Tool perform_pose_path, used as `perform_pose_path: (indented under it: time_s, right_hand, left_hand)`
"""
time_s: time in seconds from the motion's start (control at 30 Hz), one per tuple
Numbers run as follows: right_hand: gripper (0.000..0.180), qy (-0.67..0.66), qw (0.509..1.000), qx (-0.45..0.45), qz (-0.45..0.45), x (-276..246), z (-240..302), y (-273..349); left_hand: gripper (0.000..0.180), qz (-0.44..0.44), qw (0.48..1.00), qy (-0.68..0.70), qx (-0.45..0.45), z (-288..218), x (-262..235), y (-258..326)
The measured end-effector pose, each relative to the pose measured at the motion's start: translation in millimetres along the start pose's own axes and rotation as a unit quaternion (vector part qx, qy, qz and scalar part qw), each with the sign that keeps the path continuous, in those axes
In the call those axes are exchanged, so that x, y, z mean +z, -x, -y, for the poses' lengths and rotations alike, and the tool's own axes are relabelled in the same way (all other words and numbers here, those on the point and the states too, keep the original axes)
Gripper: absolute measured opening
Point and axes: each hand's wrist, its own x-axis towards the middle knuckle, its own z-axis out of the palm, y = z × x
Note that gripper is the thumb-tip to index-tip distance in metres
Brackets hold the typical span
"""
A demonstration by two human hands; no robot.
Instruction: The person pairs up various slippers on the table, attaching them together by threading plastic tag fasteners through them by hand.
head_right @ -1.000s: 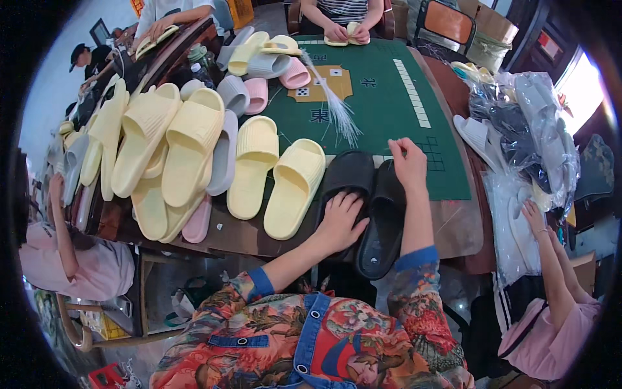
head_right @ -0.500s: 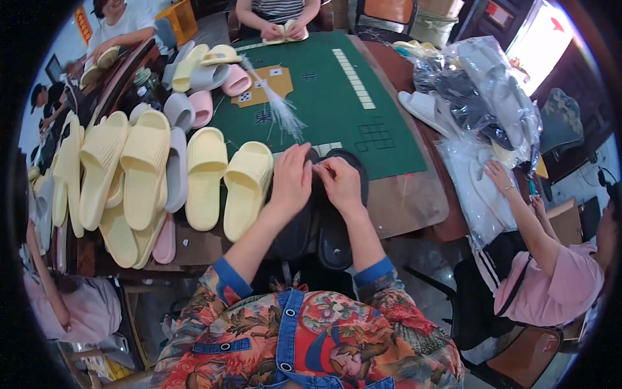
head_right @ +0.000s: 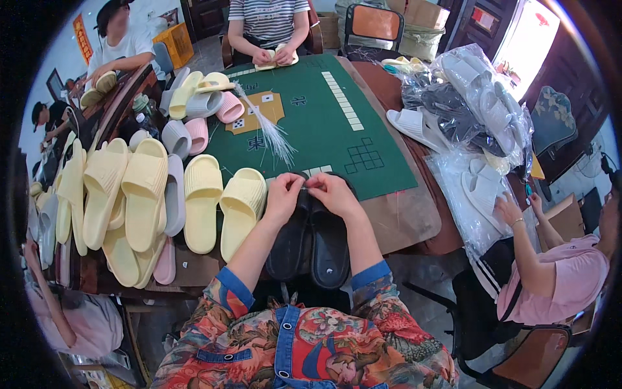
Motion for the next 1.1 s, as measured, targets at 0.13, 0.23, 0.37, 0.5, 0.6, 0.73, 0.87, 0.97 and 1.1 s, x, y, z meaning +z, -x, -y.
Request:
perform_pose_path:
  time_s: [0.13,0.23,0.37,0.5,0.6,0.73,0.87,0.97,1.1]
  right_hand:
    - [0.011,0.144,0.988,-0.028,-0.052,0.9,5.8,-5.1]
    - [0.012,0.14,0.983,-0.031,-0.113,2.0,-3.0,-4.3]
    - [0.01,0.091,0.987,-0.032,-0.131,8.3,-9.6,2.7]
    - [0.012,0.081,0.983,0.008,-0.164,8.8,-23.2,2.0]
    - [0.019,0.091,0.981,-0.029,-0.171,-0.3,-29.5,-1.0]
    - [0.019,0.074,0.981,-0.018,-0.179,4.5,-19.0,-9.2]
    - [0.017,0.042,0.983,-0.011,-0.177,6.5,-28.3,-10.5]
    - [0.017,0.036,0.984,0.001,-0.173,4.2,-23.8,-6.8]
    - [0.017,-0.002,0.985,0.006,-0.171,6.3,-27.5,-1.5]
  left_hand:
    - [0.012,0.022,0.999,-0.011,0.028,-4.2,-1.9,3.3]
    - [0.015,0.055,0.998,-0.001,0.013,-0.5,0.1,6.2]
    - [0.015,0.097,0.994,0.004,-0.053,-10.6,-2.3,-4.2]
    - [0.019,0.155,0.984,-0.077,0.035,-8.8,-6.1,-10.3]
    - [0.023,0.197,0.98,-0.031,0.003,-10.5,-12.8,-8.9]
    - [0.017,0.135,0.973,0.151,-0.108,-5.4,-30.7,-17.3]
    - [0.016,0.135,0.976,0.137,-0.103,-6.3,-20.1,-16.9]
    - [0.016,0.164,0.984,0.021,-0.062,-16.1,-9.5,-26.6]
    - [0.015,0.07,0.995,-0.064,-0.029,-13.5,9.3,-26.5]
